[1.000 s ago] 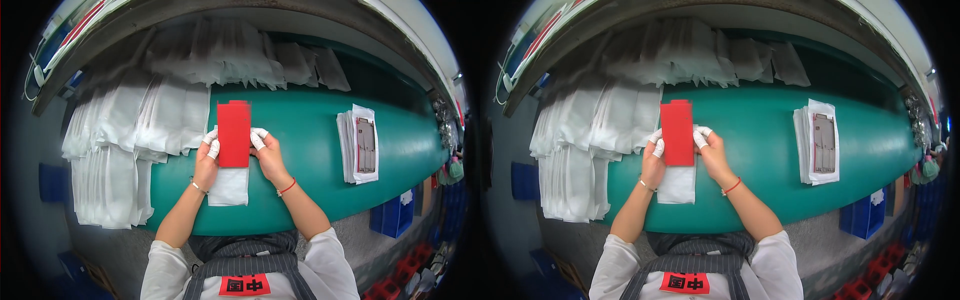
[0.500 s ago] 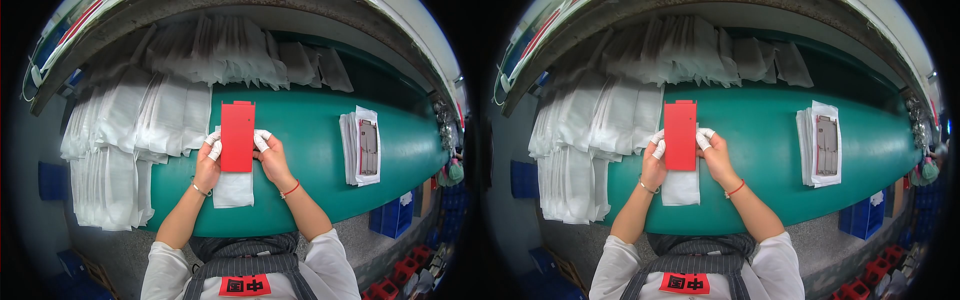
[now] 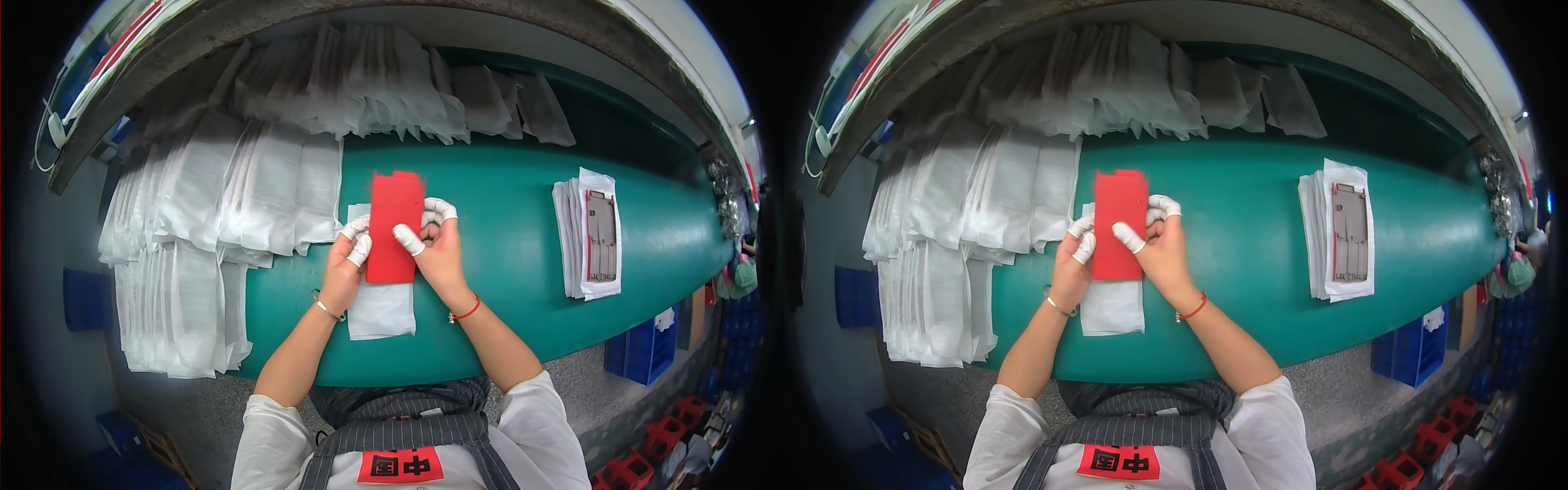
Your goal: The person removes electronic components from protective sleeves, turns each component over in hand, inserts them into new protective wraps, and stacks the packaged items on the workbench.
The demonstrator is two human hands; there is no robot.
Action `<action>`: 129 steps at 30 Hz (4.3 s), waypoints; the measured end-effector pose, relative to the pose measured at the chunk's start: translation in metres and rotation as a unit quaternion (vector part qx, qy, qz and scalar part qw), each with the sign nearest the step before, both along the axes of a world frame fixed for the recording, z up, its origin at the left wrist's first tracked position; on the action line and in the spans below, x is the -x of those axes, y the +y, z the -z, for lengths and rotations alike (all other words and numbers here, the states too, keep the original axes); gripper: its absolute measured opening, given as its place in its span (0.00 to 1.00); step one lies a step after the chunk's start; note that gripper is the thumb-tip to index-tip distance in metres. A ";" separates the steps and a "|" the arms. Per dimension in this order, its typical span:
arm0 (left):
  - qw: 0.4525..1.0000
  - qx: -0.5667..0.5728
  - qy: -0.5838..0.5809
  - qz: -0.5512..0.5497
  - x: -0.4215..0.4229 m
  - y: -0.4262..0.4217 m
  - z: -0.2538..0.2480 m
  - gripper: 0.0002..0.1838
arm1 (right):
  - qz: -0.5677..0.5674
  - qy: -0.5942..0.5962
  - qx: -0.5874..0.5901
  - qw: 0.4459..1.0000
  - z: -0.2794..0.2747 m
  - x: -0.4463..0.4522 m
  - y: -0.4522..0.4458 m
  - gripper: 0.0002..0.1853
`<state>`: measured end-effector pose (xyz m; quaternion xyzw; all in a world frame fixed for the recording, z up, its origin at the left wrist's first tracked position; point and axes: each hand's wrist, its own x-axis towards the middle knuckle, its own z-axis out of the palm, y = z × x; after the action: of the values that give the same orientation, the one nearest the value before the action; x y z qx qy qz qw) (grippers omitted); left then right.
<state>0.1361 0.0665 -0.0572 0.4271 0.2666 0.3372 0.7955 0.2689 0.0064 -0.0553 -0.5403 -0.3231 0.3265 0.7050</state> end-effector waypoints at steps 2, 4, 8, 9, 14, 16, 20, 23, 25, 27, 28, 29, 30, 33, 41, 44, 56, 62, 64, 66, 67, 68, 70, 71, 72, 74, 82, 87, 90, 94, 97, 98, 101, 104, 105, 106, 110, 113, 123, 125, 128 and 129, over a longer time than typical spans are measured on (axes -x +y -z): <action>0.997 -0.059 0.036 0.018 0.000 -0.003 0.008 0.15 | 0.050 -0.037 -0.007 0.998 -0.007 0.001 -0.001 0.23; 0.999 -0.013 0.034 0.036 0.000 -0.007 0.007 0.15 | 0.048 -0.120 0.074 0.989 -0.011 -0.006 -0.005 0.22; 0.997 0.058 -0.016 0.050 -0.001 -0.006 0.003 0.14 | 0.077 -0.140 0.037 0.986 -0.004 -0.014 -0.006 0.07; 0.997 0.049 -0.026 0.054 -0.001 -0.005 0.005 0.14 | 0.073 -0.138 0.034 0.987 -0.004 -0.015 -0.006 0.07; 0.997 0.045 -0.039 0.049 -0.001 -0.003 0.000 0.14 | 0.056 -0.106 -0.005 0.993 -0.014 -0.013 -0.007 0.06; 0.997 0.042 -0.037 0.044 0.000 -0.002 0.001 0.14 | 0.043 -0.091 0.001 0.995 -0.011 -0.014 -0.007 0.07; 0.998 0.027 -0.041 0.033 0.000 -0.002 0.001 0.14 | -0.004 -0.049 0.021 0.999 -0.004 -0.013 -0.005 0.19; 0.996 -0.084 -0.005 0.027 0.001 -0.002 0.006 0.15 | -0.036 -0.175 0.088 0.980 -0.001 -0.011 -0.005 0.32; 0.992 -0.128 -0.008 0.000 0.001 -0.005 0.008 0.15 | -0.125 -0.071 0.107 0.984 0.007 -0.009 -0.002 0.35; 0.994 -0.112 -0.008 -0.002 0.003 -0.005 0.007 0.15 | -0.241 0.085 0.094 0.962 -0.001 -0.011 -0.005 0.33; 0.993 -0.110 -0.025 0.024 0.005 -0.004 0.002 0.15 | -0.275 0.132 0.082 0.949 -0.007 -0.010 -0.005 0.31; 0.993 -0.110 -0.025 0.023 0.005 -0.003 0.000 0.15 | -0.296 0.156 0.072 0.939 -0.009 -0.010 -0.005 0.30; 0.991 -0.126 -0.022 0.029 0.006 -0.003 -0.001 0.15 | -0.297 0.156 0.072 0.939 -0.009 -0.010 -0.006 0.30; 0.988 -0.148 -0.016 0.030 0.006 -0.003 -0.002 0.15 | -0.306 0.168 0.055 0.936 -0.008 -0.010 -0.005 0.30; 0.993 -0.112 -0.041 0.018 0.001 -0.002 -0.002 0.17 | -0.180 0.096 0.132 0.970 -0.008 -0.004 -0.004 0.28; 0.997 -0.072 0.041 0.005 0.003 0.002 -0.010 0.17 | -0.049 0.052 0.085 0.994 0.000 -0.007 0.001 0.17; 0.994 -0.048 0.072 0.072 0.000 0.005 0.003 0.26 | -0.210 0.088 0.002 0.974 -0.020 -0.018 -0.010 0.17; 0.959 0.177 -0.129 0.179 0.002 0.011 0.002 0.45 | -0.127 -0.164 -0.027 0.978 -0.011 -0.037 -0.006 0.17; 0.943 0.197 -0.192 0.187 0.003 0.015 0.003 0.43 | 0.154 -0.501 0.076 0.848 -0.014 -0.066 -0.010 0.15; 0.915 0.239 -0.273 0.177 0.004 0.015 0.001 0.43 | 0.250 -0.566 0.264 0.740 -0.008 -0.090 -0.024 0.16; 0.899 0.256 -0.303 0.185 0.004 0.015 0.000 0.42 | 0.239 -0.557 0.352 0.713 -0.009 -0.095 -0.029 0.16; 0.900 0.254 -0.303 0.184 0.004 0.014 -0.001 0.42 | 0.226 -0.544 0.436 0.680 -0.010 -0.097 -0.033 0.17; 0.890 0.264 -0.335 0.161 0.004 0.012 -0.004 0.44 | 0.214 -0.524 0.442 0.696 -0.009 -0.093 -0.031 0.18; 0.890 0.263 -0.335 0.160 0.005 0.012 -0.005 0.44 | 0.169 -0.546 0.417 0.707 -0.006 -0.089 -0.029 0.18; 0.889 0.260 -0.338 0.167 0.006 0.013 -0.006 0.44 | 0.124 -0.567 0.390 0.715 -0.004 -0.083 -0.025 0.18; 0.888 0.256 -0.342 0.172 0.007 0.012 -0.006 0.45 | 0.081 -0.582 0.298 0.752 -0.004 -0.057 -0.017 0.20; 0.898 0.255 -0.317 0.168 0.011 0.009 -0.007 0.48 | -0.073 -0.534 0.116 0.834 -0.003 -0.004 -0.009 0.16; 0.901 0.259 -0.304 0.171 0.010 0.008 -0.008 0.50 | 0.000 -0.516 0.122 0.848 -0.006 -0.016 -0.008 0.19; 0.905 0.256 -0.296 0.167 0.009 0.006 -0.009 0.51 | 0.009 -0.552 0.209 0.807 -0.007 -0.019 -0.012 0.22; 0.914 0.224 -0.291 0.172 0.009 0.005 -0.009 0.51 | -0.006 -0.560 0.196 0.805 -0.005 -0.019 -0.011 0.22; 0.920 0.208 -0.291 0.162 0.007 0.004 -0.012 0.51 | -0.010 -0.542 0.189 0.819 -0.003 -0.020 -0.010 0.20; 0.923 0.201 -0.291 0.152 0.007 0.004 -0.015 0.51 | -0.010 -0.542 0.188 0.819 -0.002 -0.020 -0.010 0.20; 0.928 0.196 -0.284 0.143 0.006 0.002 -0.019 0.52 | -0.016 -0.526 0.178 0.832 -0.002 -0.019 -0.010 0.19; 0.928 0.192 -0.278 0.154 0.008 0.003 -0.016 0.50 | -0.014 -0.521 0.179 0.835 -0.003 -0.018 -0.010 0.18; 0.929 0.192 -0.278 0.154 0.008 0.002 -0.015 0.50 | -0.015 -0.517 0.187 0.835 -0.003 -0.018 -0.010 0.18; 0.929 0.187 -0.277 0.156 0.009 0.002 -0.014 0.50 | -0.016 -0.514 0.195 0.835 -0.004 -0.018 -0.009 0.18; 0.924 0.194 -0.282 0.171 0.009 0.001 -0.017 0.51 | -0.015 -0.514 0.195 0.835 -0.004 -0.018 -0.010 0.18; 0.913 0.190 -0.295 0.208 0.010 0.002 -0.014 0.52 | -0.006 -0.511 0.181 0.840 -0.003 -0.017 -0.010 0.14; 0.946 0.115 -0.187 0.240 0.014 -0.001 -0.015 0.49 | 0.015 -0.097 0.066 0.993 0.011 -0.019 -0.004 0.13; 0.952 0.136 -0.144 0.234 0.014 -0.002 -0.010 0.46 | -0.003 -0.042 0.051 0.998 0.001 -0.016 -0.005 0.16; 0.956 0.139 -0.128 0.222 0.012 -0.002 -0.007 0.46 | -0.034 0.027 0.044 0.998 -0.007 -0.016 -0.006 0.24; 0.956 0.140 -0.129 0.225 0.012 -0.002 -0.008 0.46 | -0.034 0.036 0.040 0.998 -0.005 -0.016 -0.006 0.24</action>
<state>0.1243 0.0645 -0.0492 0.3134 0.1035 0.1607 0.9302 0.2848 0.0006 -0.0499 -0.5448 -0.3023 0.3823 0.6824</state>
